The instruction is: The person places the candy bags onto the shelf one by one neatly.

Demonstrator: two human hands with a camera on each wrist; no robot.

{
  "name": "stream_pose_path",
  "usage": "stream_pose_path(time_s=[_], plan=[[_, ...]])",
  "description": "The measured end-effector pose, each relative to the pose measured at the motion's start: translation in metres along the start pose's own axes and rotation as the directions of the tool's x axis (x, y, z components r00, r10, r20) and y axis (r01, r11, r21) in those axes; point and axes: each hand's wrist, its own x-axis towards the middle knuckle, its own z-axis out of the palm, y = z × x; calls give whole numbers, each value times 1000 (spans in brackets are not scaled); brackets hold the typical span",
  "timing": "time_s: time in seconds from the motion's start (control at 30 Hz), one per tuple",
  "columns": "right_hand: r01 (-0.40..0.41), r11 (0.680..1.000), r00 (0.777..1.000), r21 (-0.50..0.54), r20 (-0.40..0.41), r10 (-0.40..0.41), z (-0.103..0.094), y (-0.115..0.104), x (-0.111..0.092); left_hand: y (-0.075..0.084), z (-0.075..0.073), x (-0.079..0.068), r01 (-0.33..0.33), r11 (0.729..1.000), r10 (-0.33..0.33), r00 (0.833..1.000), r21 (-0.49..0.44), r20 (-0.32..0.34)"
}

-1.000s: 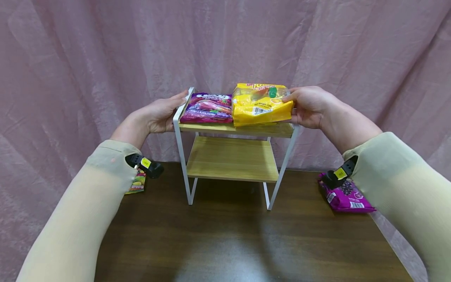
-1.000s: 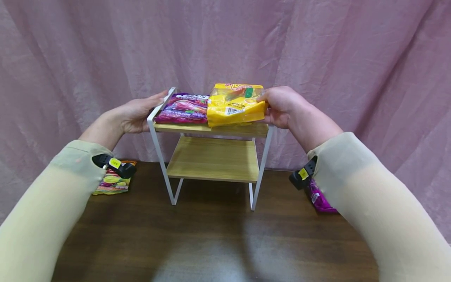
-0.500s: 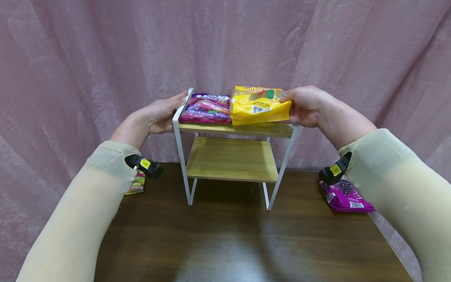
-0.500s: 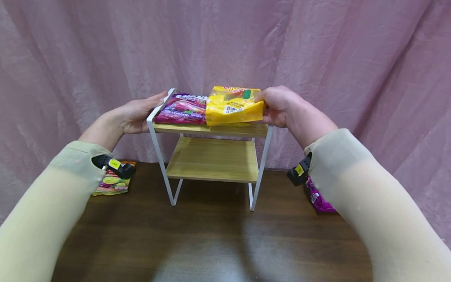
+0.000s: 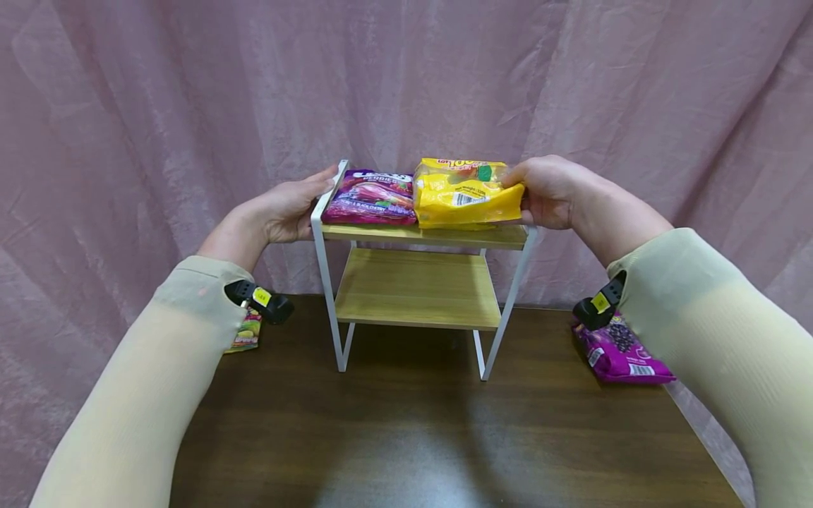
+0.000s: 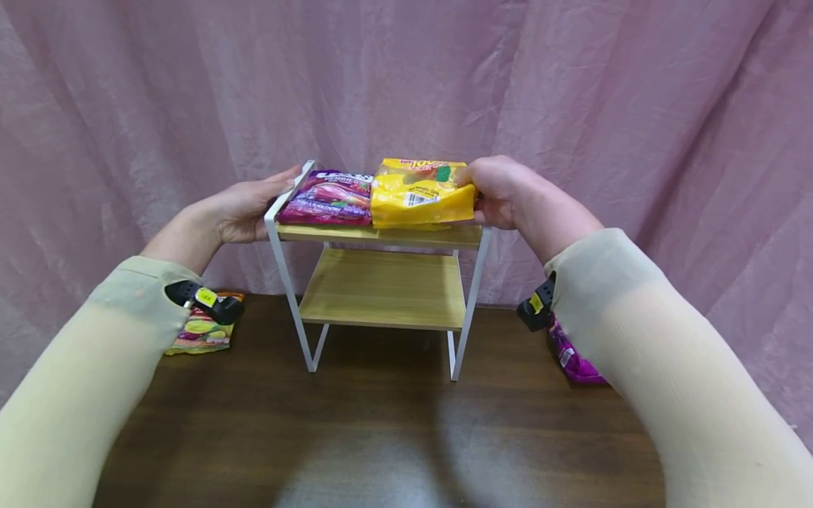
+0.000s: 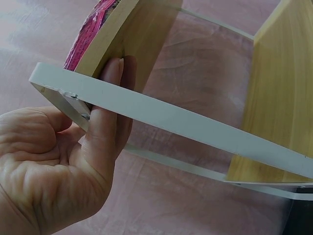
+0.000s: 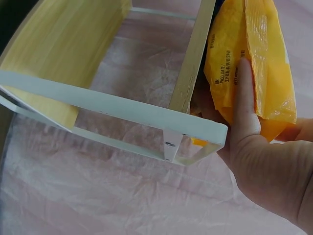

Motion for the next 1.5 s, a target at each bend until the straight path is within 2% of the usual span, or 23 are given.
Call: stream_pose_path(time_s=[0.17,0.53,0.7,0.8,0.93,1.1,1.2,1.4,1.5], plan=[[1,1000,1000,-31,10,-1,1,-2,-1,0,0,0,-1,1000,1,1000,-1,5],[34,984,999,-173,22,-30,-1,-6,-7,1,0,-1,-2,1000,2,1000,-5,3],[56,969,998,-242,23,-52,-5,-8,-11,1,1,-2,-3,1000,3,1000,0,0],[81,949,997,-305,28,-76,-9,-10,-15,1,1,-2,-4,1000,4,1000,4,-3],[114,888,993,-445,13,-121,-13,-13,-21,1,0,-2,-4,1000,4,1000,3,-2],[126,761,977,-637,-52,-206,-14,-15,-25,1,-1,-3,-2,1000,2,1000,1,-6],[137,696,967,-705,-58,-248,-14,-13,-28,1,-1,-2,-3,1000,3,1000,0,-4],[223,603,945,-766,18,-328,-18,0,-32,0,-3,-1,-3,1000,3,1000,-6,-8],[279,528,920,-802,66,-385,-23,8,-34,-1,-2,-1,-5,1000,5,1000,-3,-6]])
